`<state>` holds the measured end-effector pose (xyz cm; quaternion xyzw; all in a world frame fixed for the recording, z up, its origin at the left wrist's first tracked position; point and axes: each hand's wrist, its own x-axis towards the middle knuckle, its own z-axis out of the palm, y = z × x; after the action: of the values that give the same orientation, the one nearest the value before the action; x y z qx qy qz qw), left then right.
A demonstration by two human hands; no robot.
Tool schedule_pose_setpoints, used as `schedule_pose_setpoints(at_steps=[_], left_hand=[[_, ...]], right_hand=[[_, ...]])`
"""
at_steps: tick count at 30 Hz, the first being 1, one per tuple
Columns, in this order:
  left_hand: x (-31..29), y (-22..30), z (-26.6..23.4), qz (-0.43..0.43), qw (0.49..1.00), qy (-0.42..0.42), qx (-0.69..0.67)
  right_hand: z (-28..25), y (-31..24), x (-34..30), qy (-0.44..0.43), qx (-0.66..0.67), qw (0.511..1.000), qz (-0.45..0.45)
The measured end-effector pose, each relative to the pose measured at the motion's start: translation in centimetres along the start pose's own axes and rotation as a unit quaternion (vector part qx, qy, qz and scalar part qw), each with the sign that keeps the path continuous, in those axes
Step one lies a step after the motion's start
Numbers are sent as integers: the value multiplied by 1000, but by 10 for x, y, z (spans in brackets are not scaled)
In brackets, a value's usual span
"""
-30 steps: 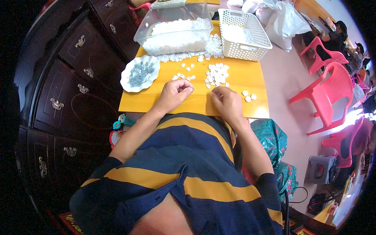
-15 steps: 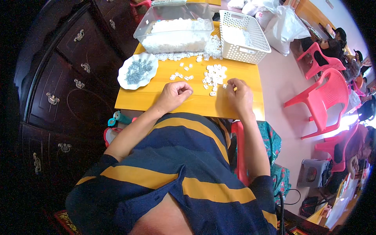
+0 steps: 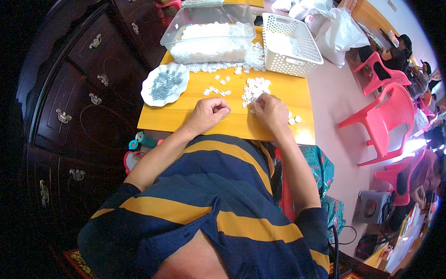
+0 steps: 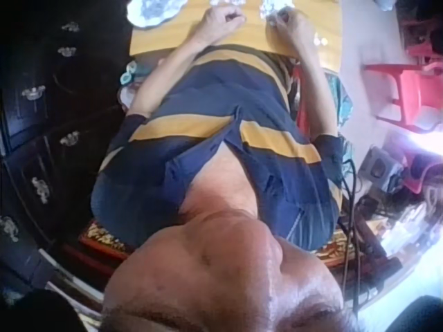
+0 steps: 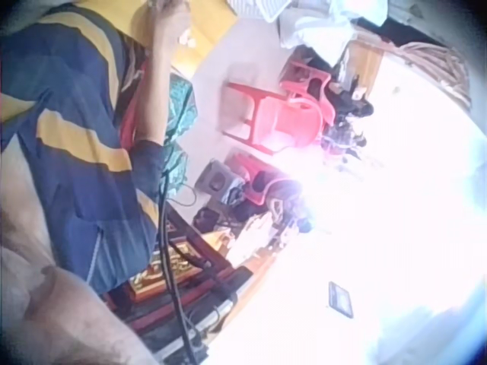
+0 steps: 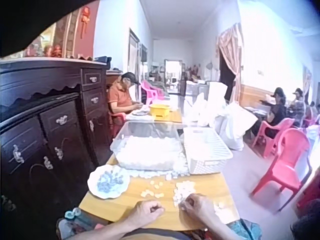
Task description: The person assembles small white plastic components by hand, picking up small metal pins from a plate and inserting them into the white parts before placing the completed pieces into a separate pile on the table.
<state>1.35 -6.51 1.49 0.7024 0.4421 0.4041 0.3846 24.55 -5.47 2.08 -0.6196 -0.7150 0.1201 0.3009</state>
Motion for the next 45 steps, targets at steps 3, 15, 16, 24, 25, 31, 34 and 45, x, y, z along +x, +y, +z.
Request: schedule_pose_setpoints(at_steps=[3,15,16,24,25,31,34,45], left_hand=[[1,4,-2,2,1000,-1,4],[-7,16,-5,9,999,1,-34],[-7,20,-4,9,999,2,-34],[-17,36,-8,89,996,5,0],[-17,35,-9,90,996,5,-1],[-26,30,-17,88,996,14,-12],[-29,28,-22,80,997,19,-8],[-32,18,-28,68,997,30,-5]], right_hand=[[-5,-6,1,-15,12,999,30],[-8,2,-10,-7,275,959,68],[-7,1,-12,-7,275,959,67],[3,-43,-34,-155,455,874,76],[5,-44,-36,-172,457,869,76],[5,-52,-44,-185,525,822,121],[8,-56,-47,-182,529,820,116],[24,-58,-47,-142,517,838,103]])
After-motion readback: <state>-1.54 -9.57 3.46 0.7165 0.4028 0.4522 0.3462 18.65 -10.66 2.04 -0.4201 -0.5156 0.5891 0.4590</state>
